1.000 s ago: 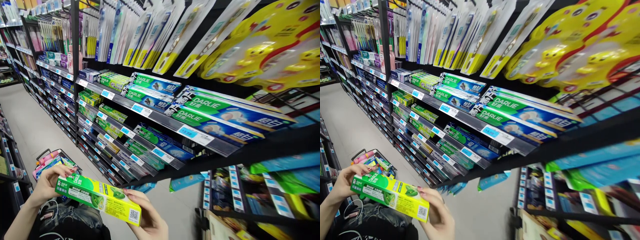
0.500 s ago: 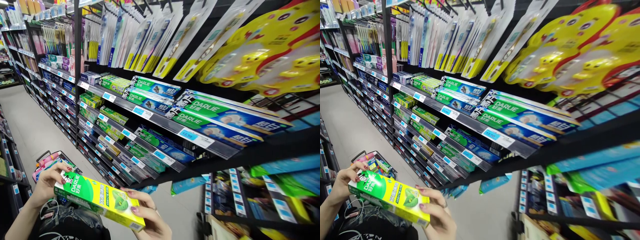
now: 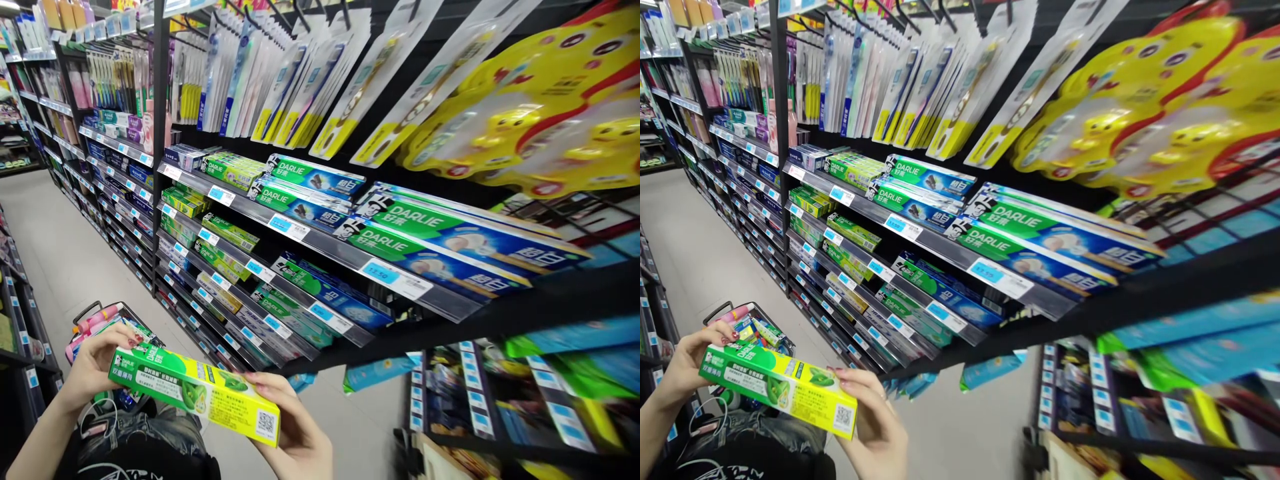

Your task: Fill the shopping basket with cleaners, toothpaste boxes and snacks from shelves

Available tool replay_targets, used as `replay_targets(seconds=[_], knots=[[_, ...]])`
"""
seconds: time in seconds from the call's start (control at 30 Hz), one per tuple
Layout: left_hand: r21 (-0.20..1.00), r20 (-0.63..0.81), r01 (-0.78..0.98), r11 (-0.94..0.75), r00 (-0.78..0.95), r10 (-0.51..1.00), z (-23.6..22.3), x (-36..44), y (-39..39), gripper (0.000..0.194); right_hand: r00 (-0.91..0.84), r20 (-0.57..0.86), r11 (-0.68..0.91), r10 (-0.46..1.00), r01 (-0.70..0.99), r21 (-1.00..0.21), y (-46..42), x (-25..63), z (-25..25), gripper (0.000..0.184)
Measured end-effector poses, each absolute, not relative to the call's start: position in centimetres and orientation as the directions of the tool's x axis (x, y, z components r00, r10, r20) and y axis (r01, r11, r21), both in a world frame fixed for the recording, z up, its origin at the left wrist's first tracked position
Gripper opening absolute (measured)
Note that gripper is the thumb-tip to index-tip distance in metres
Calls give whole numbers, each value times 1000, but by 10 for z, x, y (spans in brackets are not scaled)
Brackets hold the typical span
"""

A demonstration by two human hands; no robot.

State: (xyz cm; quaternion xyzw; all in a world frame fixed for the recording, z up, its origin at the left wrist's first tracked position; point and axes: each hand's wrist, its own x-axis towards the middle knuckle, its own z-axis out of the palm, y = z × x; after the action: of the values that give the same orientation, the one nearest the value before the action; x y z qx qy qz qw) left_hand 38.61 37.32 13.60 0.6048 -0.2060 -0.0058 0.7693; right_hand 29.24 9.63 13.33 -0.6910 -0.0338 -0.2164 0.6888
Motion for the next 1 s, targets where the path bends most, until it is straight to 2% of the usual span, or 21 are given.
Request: replay_targets(seconds=[0.2, 0.37, 0.47, 0.63, 0.7, 0.83, 1.0], knots=[[955, 236, -181, 236, 943, -236, 135, 385, 375, 37, 925, 257, -7, -278, 266, -964, 96, 291, 128, 30], [984, 28, 25, 177, 956, -292, 131, 382, 378, 43, 966, 37, 153, -255, 78, -985, 93, 291, 114, 46], [982, -63, 103, 157, 969, -240, 132, 381, 373, 53, 981, -68, 216, -180, -28, -976, 94, 294, 110, 53], [928, -343, 369, 54, 902, -260, 136, 382, 366, 53, 995, -79, 301, -57, -58, -952, 96, 297, 107, 65], [891, -432, 453, 22, 864, -260, 133, 382, 366, 56, 995, -98, 324, -29, -84, -942, 96, 298, 106, 63], [866, -498, 494, -80, 832, -246, 119, 380, 369, 56, 973, -200, 295, -118, -158, -942, 97, 303, 108, 46], [821, -552, 489, -296, 812, -189, 108, 379, 364, 67, 927, -292, 217, -236, -243, -946, 101, 312, 118, 53]])
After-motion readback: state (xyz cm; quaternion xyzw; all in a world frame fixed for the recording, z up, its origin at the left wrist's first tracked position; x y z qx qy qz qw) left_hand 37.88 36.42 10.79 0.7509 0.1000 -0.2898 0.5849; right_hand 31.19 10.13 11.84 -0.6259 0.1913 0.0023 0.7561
